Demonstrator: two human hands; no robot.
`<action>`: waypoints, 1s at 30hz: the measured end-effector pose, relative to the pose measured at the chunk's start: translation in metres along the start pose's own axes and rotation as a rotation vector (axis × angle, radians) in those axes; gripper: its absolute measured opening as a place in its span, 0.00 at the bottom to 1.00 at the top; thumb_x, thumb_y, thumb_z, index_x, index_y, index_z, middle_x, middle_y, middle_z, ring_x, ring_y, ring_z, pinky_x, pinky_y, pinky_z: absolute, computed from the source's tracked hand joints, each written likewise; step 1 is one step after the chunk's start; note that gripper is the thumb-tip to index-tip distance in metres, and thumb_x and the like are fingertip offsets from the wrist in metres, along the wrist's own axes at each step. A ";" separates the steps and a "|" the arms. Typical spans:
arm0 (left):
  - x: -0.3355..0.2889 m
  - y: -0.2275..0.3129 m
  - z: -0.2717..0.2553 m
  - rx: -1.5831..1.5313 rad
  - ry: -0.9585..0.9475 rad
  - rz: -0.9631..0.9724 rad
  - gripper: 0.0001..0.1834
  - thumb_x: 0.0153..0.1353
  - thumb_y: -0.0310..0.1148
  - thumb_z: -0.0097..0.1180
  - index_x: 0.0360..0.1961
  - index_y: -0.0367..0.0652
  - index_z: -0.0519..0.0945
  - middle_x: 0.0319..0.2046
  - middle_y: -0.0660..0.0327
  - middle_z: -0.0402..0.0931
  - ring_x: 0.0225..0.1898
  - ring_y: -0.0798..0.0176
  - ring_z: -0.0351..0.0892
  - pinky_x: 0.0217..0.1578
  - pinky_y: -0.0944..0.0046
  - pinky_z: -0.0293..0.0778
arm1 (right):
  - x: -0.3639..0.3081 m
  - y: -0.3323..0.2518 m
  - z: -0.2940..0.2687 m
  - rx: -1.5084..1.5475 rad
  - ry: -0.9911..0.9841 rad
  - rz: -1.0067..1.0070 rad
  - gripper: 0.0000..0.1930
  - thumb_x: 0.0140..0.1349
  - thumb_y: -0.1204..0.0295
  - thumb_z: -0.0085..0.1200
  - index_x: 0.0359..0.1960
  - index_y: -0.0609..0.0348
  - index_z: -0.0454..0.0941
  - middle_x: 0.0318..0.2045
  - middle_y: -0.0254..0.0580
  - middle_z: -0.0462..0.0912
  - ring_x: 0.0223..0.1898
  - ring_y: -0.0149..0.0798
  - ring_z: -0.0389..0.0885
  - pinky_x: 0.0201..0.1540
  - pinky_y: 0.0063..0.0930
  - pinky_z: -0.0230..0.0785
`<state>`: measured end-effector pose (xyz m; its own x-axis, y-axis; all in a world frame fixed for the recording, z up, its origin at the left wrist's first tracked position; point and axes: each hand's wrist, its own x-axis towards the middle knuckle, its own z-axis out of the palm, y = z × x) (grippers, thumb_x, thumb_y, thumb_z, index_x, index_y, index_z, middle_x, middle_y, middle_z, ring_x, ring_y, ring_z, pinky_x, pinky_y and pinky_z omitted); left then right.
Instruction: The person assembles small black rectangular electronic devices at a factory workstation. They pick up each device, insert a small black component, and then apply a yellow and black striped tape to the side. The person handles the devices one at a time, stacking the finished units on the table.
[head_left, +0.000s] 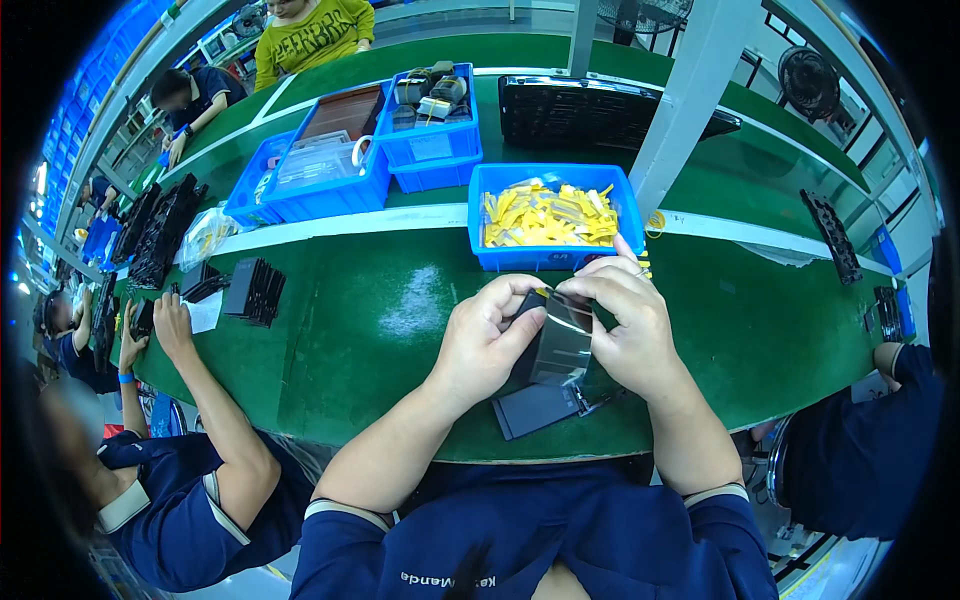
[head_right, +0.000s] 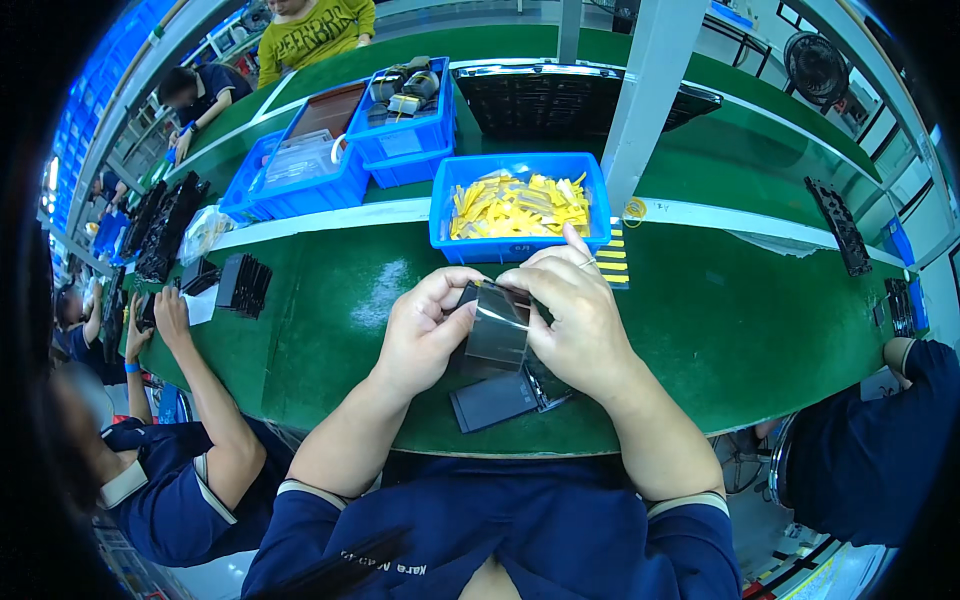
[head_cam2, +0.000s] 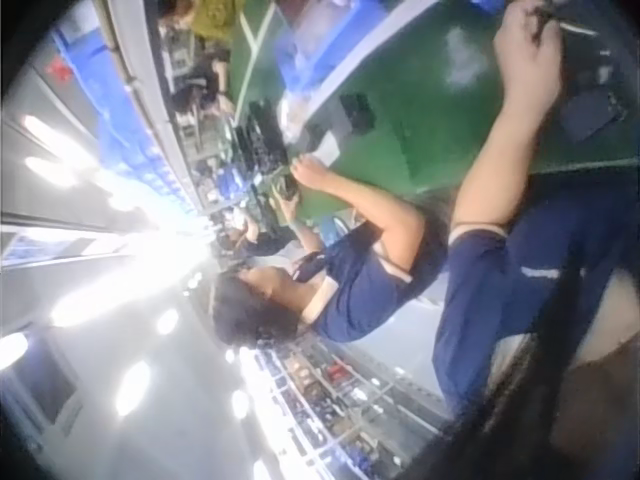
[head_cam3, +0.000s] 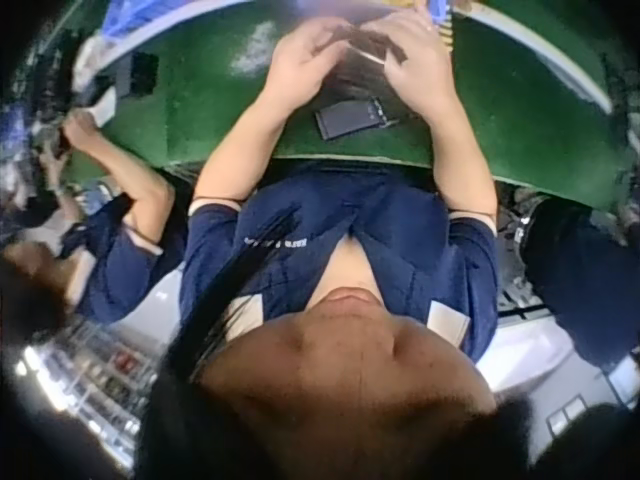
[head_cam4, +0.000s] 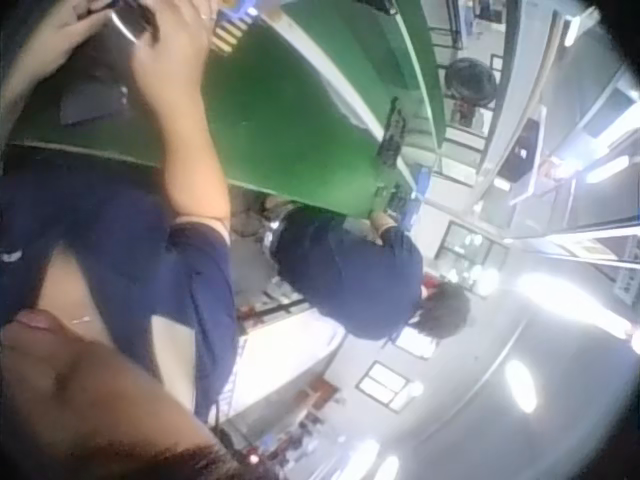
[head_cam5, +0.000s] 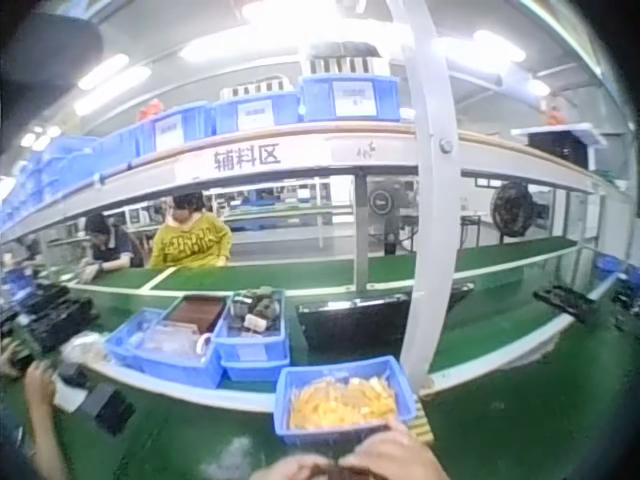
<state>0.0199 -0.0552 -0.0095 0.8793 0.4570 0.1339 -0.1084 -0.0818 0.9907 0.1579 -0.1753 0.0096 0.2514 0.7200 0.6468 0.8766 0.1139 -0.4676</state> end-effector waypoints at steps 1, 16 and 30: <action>0.001 -0.002 0.001 -0.018 0.011 0.019 0.14 0.62 0.19 0.44 0.50 0.34 0.69 0.38 0.60 0.78 0.38 0.75 0.76 0.38 0.74 0.71 | -0.002 0.003 0.003 -0.048 0.036 -0.042 0.14 0.38 0.84 0.59 0.30 0.58 0.79 0.27 0.38 0.78 0.38 0.42 0.78 0.61 0.56 0.57; 0.004 -0.012 -0.003 -0.287 0.012 -0.025 0.14 0.63 0.22 0.49 0.50 0.35 0.67 0.39 0.60 0.78 0.40 0.74 0.76 0.42 0.73 0.70 | -0.005 -0.015 0.001 -0.059 0.085 -0.234 0.11 0.38 0.84 0.58 0.26 0.58 0.75 0.36 0.40 0.81 0.45 0.46 0.78 0.59 0.55 0.59; -0.004 0.004 0.001 -0.002 0.032 0.129 0.16 0.63 0.20 0.47 0.53 0.33 0.67 0.39 0.58 0.79 0.41 0.72 0.76 0.42 0.73 0.71 | 0.000 -0.010 -0.011 -0.122 0.004 -0.221 0.12 0.40 0.79 0.58 0.29 0.59 0.75 0.31 0.39 0.76 0.41 0.46 0.77 0.59 0.56 0.58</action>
<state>0.0162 -0.0589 -0.0058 0.8426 0.4710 0.2612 -0.2208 -0.1402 0.9652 0.1532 -0.1834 0.0212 0.0493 0.6842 0.7276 0.9534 0.1849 -0.2384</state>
